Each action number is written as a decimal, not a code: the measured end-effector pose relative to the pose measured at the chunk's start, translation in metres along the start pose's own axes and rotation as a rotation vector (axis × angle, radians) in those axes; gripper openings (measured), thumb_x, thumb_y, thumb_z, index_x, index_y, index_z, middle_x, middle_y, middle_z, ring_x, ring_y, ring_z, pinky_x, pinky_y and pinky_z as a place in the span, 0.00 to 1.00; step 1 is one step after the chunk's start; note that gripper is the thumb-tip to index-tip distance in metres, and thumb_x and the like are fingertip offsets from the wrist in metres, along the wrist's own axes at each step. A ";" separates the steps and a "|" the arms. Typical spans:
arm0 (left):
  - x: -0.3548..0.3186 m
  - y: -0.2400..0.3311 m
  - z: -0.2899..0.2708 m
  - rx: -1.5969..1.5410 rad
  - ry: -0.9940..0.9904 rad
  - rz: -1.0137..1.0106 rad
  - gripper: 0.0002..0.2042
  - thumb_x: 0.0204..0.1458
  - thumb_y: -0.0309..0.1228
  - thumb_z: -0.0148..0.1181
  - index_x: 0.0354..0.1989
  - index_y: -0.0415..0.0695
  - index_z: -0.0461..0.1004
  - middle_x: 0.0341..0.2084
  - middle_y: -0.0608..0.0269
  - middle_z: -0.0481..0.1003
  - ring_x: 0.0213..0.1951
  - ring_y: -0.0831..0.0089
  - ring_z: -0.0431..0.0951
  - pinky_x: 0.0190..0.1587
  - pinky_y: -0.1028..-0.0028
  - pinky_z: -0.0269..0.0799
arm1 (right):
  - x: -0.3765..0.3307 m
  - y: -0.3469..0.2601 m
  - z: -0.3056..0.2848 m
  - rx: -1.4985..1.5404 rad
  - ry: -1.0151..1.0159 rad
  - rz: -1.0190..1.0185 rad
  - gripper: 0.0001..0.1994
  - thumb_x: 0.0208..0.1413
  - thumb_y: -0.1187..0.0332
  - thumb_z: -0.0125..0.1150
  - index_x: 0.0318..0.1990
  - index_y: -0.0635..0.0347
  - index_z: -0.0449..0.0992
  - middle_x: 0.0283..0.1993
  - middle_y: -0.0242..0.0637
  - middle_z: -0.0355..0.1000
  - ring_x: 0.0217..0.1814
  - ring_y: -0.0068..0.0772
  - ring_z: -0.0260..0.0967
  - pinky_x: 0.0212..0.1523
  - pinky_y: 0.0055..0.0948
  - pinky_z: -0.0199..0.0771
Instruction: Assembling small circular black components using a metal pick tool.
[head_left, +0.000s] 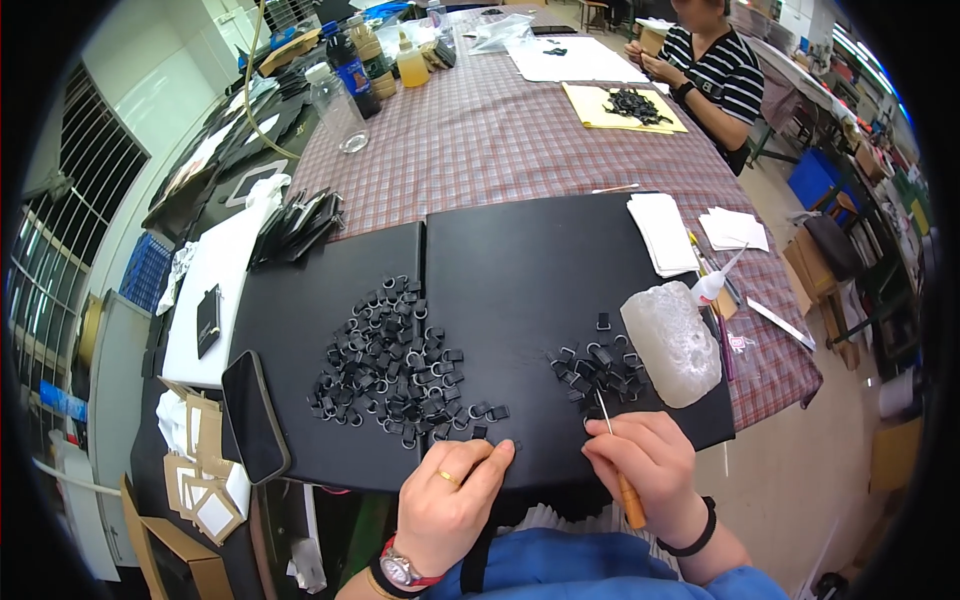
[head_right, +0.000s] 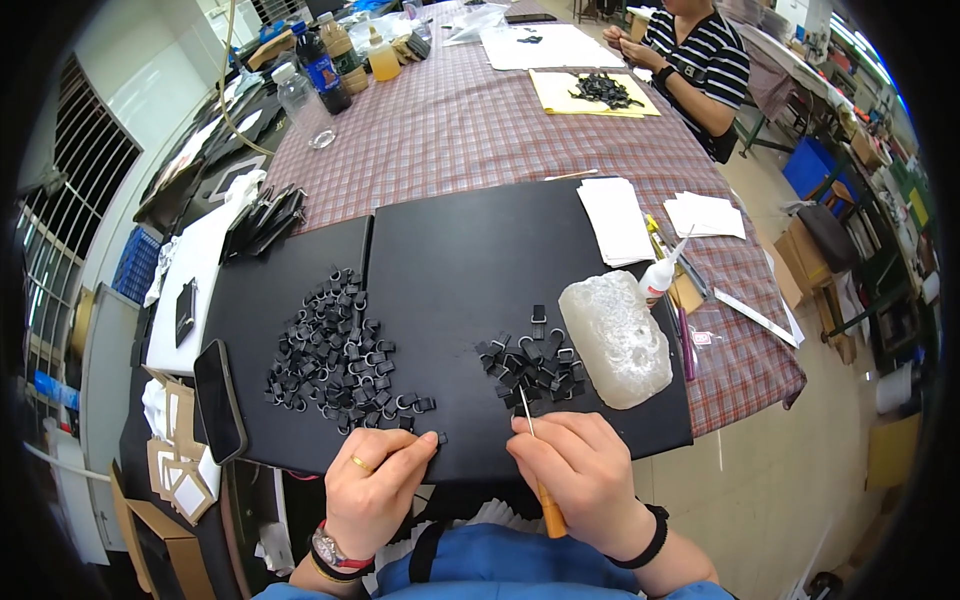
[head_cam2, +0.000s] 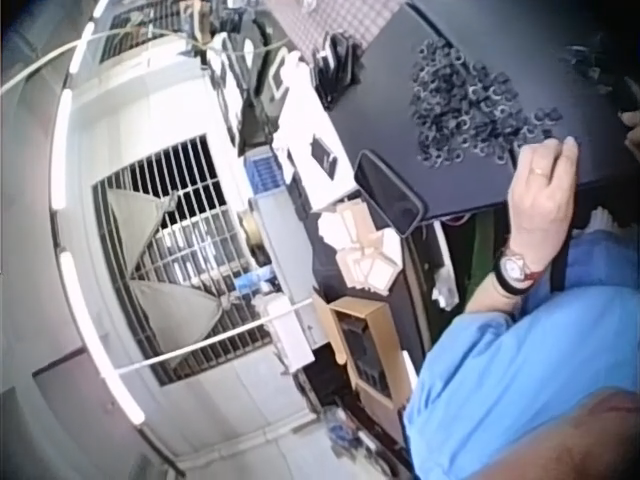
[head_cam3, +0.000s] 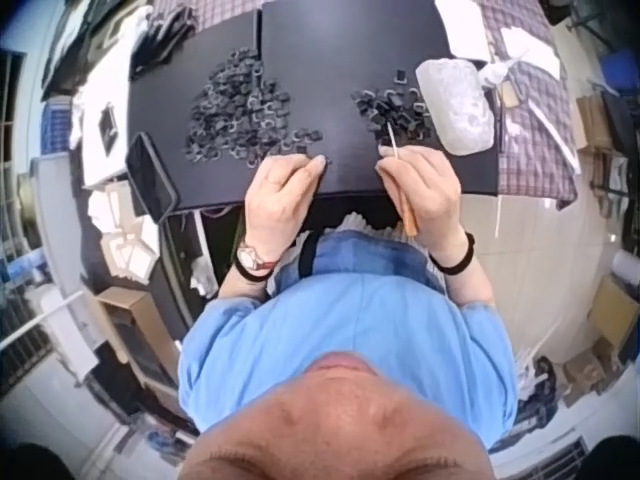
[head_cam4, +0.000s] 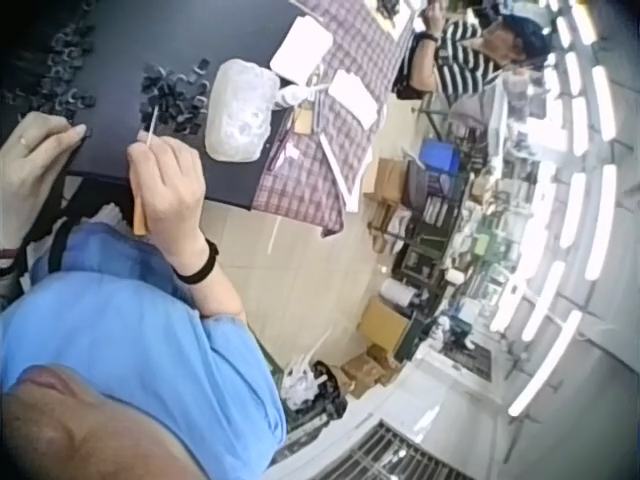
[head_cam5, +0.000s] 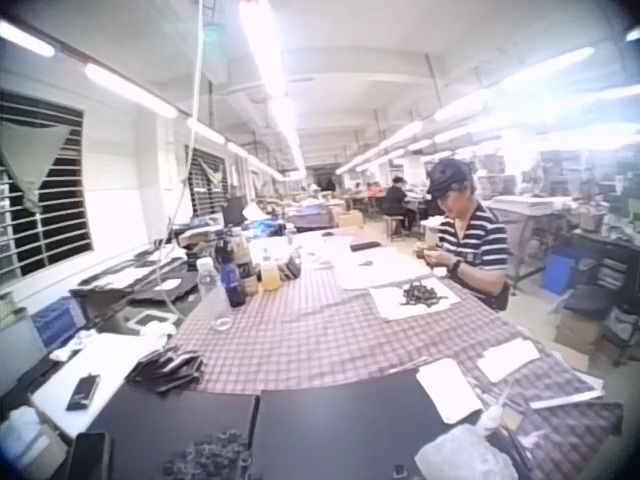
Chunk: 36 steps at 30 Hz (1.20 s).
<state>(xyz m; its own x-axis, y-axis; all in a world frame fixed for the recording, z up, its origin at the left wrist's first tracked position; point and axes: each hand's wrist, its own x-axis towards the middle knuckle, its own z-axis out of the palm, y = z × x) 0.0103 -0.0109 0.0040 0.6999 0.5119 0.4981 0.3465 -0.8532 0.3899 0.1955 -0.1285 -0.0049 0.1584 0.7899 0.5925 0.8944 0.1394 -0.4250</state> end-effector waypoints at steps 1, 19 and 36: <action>0.001 0.000 0.002 0.000 0.023 -0.028 0.13 0.39 0.19 0.71 0.35 0.43 0.82 0.28 0.66 0.76 0.29 0.68 0.76 0.30 0.73 0.71 | -0.001 -0.001 -0.002 0.020 -0.031 0.008 0.12 0.40 0.75 0.71 0.35 0.60 0.77 0.40 0.36 0.78 0.40 0.37 0.76 0.38 0.31 0.74; 0.009 0.049 0.024 -0.385 0.022 -0.214 0.13 0.45 0.19 0.68 0.41 0.41 0.82 0.32 0.61 0.79 0.31 0.69 0.79 0.36 0.76 0.74 | -0.021 -0.001 0.004 0.138 0.174 -0.072 0.11 0.44 0.79 0.70 0.37 0.65 0.76 0.40 0.43 0.77 0.36 0.39 0.77 0.34 0.31 0.80; -0.007 0.020 0.039 -1.615 0.049 -0.540 0.12 0.54 0.14 0.58 0.47 0.34 0.75 0.40 0.56 0.79 0.40 0.71 0.80 0.43 0.75 0.77 | 0.002 -0.030 0.003 0.406 0.443 -0.224 0.08 0.49 0.76 0.64 0.38 0.65 0.77 0.43 0.48 0.76 0.41 0.48 0.77 0.40 0.37 0.80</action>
<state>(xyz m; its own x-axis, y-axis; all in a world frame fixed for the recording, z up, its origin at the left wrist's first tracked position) 0.0372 -0.0354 -0.0220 0.6949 0.7161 0.0651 -0.4406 0.3525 0.8256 0.1676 -0.1296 0.0072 0.2219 0.4060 0.8865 0.7100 0.5559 -0.4323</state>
